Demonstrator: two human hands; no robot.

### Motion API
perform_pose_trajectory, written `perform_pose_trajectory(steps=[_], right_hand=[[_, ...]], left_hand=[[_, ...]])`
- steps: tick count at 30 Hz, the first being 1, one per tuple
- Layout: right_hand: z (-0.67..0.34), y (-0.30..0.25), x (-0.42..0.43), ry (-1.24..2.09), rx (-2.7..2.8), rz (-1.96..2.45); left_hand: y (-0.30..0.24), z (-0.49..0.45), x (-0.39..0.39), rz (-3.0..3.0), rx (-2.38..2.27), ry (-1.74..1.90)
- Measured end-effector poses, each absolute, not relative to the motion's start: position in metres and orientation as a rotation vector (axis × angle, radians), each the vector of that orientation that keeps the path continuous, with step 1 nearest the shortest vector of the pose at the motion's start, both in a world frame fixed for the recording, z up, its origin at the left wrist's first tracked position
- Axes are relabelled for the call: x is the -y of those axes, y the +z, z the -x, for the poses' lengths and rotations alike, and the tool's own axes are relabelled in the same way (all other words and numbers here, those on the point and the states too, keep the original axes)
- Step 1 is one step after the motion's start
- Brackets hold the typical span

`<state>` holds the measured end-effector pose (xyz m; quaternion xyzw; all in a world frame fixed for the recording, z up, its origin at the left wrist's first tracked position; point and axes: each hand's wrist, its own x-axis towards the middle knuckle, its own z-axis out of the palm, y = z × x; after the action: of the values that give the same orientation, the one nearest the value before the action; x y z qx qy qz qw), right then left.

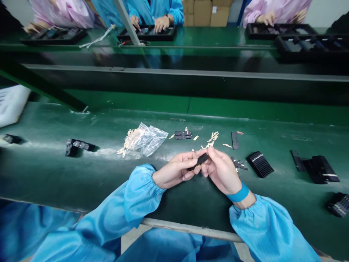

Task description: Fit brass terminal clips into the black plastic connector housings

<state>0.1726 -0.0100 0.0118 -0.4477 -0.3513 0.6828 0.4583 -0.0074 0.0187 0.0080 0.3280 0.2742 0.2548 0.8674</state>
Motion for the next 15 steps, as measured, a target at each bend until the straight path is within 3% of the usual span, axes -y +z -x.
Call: perform_pose_trajectory(steps=[7,15], right_hand=[[-0.1736,0.0046,0.015,1.07,1.377,1.291],[-0.1793,0.0058,0.0076,1.171,1.324,1.344]], left_hand=[[0.0061,0.0028,-0.015,-0.804,-0.683,0.69],[0.0013,0.0009,-0.0141,-1.029,-0.76,0.719]])
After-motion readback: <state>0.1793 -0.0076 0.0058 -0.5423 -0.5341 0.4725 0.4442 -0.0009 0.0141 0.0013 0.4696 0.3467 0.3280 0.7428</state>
